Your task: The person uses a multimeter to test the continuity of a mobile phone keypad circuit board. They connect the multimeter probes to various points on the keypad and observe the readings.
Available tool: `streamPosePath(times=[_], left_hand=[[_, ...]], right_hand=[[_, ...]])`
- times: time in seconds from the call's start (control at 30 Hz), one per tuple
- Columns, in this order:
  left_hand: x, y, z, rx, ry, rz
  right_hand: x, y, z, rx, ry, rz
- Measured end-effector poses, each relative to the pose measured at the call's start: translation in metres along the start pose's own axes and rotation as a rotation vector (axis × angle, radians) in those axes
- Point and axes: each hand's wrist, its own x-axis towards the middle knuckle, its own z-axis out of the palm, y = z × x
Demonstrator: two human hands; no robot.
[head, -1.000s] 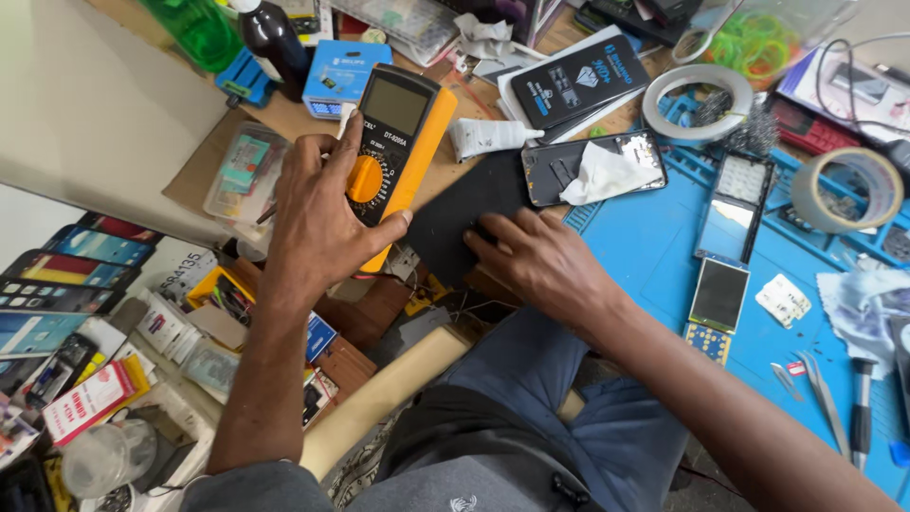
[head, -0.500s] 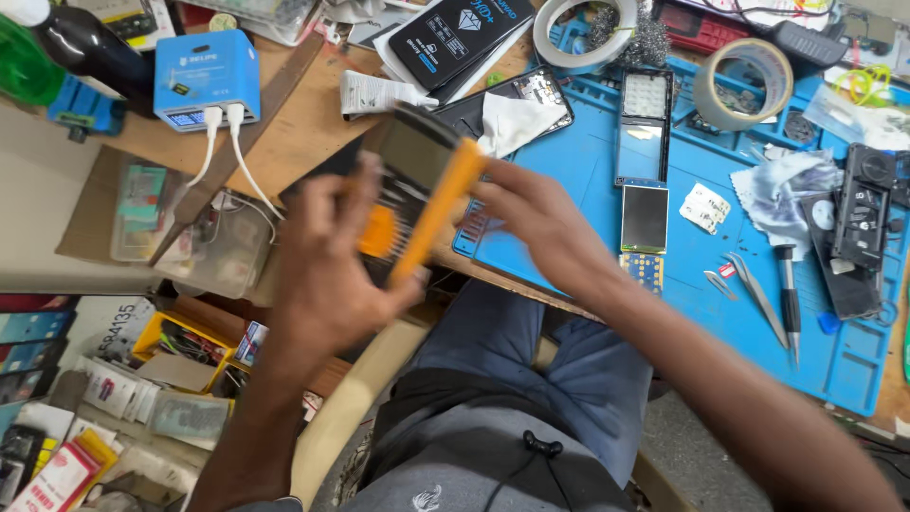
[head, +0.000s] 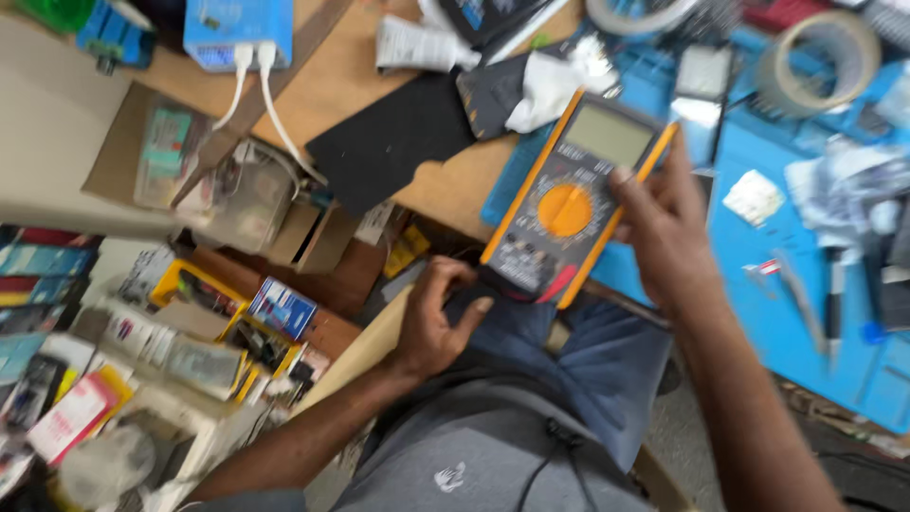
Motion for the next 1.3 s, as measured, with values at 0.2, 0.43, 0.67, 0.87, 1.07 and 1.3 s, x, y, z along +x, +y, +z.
streamPosePath(times=[0.2, 0.43, 0.67, 0.87, 1.07, 1.3], left_hand=[[0.002, -0.132, 0.008, 0.268, -0.484, 0.423], [0.073, -0.217, -0.064, 0.282, -0.469, -0.046], [0.046, -0.311, -0.079, 0.484, -0.385, 0.049], [-0.002, -0.380, -0.050, 0.360, -0.237, 0.004], [-0.016, -0.372, -0.011, 0.082, -0.195, 0.017], [0.014, -0.370, -0.003, 0.227, -0.234, -0.062]], right_hand=[[-0.037, 0.016, -0.004, -0.075, -0.024, -0.144], [-0.091, 0.117, -0.029, -1.027, 0.435, -0.809], [-0.119, 0.169, -0.057, -0.859, 0.573, -0.815], [-0.128, 0.157, -0.053, -0.705, 0.534, -0.654], [-0.120, 0.137, -0.042, -0.652, 0.525, -0.588], [-0.117, 0.130, -0.044, -0.572, 0.499, -0.472]])
